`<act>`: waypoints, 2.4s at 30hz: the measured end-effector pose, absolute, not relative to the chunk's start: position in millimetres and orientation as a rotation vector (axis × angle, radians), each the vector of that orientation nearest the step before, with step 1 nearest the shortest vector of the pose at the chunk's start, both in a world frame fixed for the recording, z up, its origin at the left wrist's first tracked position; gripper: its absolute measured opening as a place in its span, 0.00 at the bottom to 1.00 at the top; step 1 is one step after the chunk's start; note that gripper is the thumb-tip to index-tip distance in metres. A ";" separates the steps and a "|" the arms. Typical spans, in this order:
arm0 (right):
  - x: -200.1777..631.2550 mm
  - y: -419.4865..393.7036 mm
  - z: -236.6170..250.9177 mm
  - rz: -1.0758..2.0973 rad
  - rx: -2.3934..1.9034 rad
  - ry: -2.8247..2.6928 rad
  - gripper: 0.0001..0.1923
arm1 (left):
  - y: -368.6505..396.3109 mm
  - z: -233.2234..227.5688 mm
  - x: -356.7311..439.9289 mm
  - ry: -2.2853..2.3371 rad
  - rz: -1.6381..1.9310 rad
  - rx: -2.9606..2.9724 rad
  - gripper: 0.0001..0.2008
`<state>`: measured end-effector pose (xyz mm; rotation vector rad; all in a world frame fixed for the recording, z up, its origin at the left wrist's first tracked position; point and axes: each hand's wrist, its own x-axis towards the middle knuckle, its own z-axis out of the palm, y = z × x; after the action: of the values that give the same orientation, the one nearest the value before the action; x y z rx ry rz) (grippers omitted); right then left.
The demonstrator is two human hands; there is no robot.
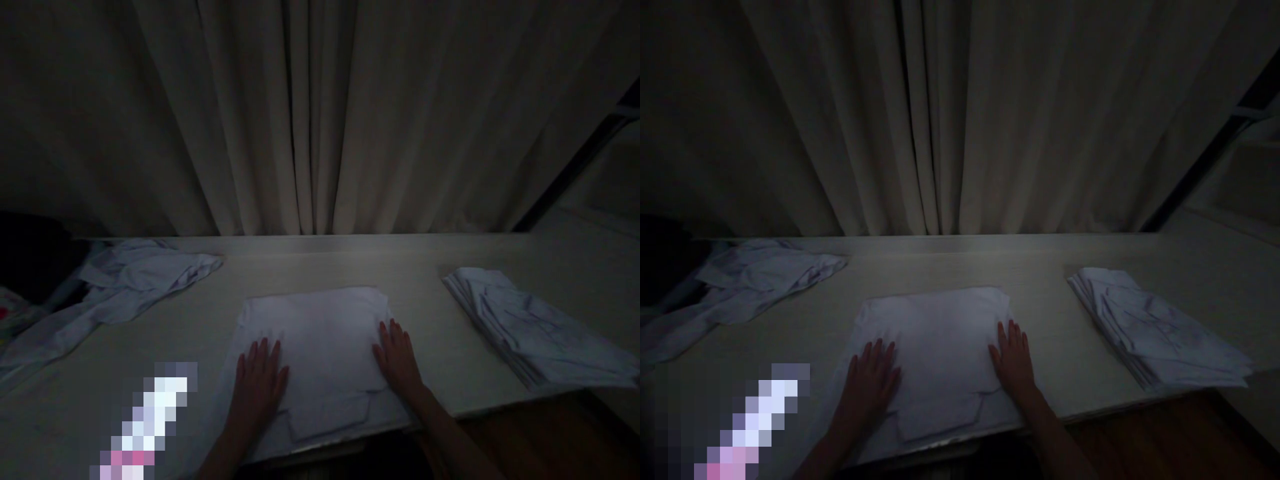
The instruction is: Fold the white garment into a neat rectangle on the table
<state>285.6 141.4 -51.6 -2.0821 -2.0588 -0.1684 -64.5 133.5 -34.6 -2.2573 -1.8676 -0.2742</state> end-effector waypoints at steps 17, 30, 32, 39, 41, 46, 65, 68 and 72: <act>297.0 97.0 -70.9 -0.239 -2.066 -2.036 0.30 | 95.3 -46.8 -74.7 -1.950 -0.326 -2.205 0.24; 297.4 87.5 -69.1 -0.233 -2.092 -2.051 0.30 | 89.7 -44.9 -72.5 -1.934 -0.293 -2.215 0.25; 297.1 86.9 -67.3 -0.221 -2.092 -2.053 0.30 | 89.3 -45.7 -73.0 -1.922 -0.296 -2.215 0.25; 297.3 87.7 -68.5 -0.235 -2.092 -2.033 0.29 | 90.3 -52.8 -75.0 -1.871 -0.304 -2.200 0.26; 297.4 88.2 -69.5 -0.236 -2.093 -2.032 0.29 | 91.3 -55.8 -75.7 -1.865 -0.317 -2.190 0.25; 298.3 89.3 -70.5 -0.235 -2.087 -2.030 0.28 | 93.0 -62.1 -78.0 -1.844 -0.358 -2.180 0.26; 289.7 114.8 -24.8 0.136 -2.467 -1.702 0.35 | 114.0 -31.7 -45.3 -2.161 -0.234 -2.207 0.28; 291.9 118.1 -16.8 0.383 -2.547 -1.657 0.33 | 131.6 -10.3 -3.6 -2.200 -0.314 -2.441 0.29; 298.7 114.9 -13.7 0.587 -2.539 -1.601 0.34 | 151.1 1.4 47.5 -2.238 -0.383 -2.626 0.29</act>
<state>298.7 114.9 -13.7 -2.5385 -1.6012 0.5872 47.5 151.1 1.4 -2.6259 -2.2378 -0.3834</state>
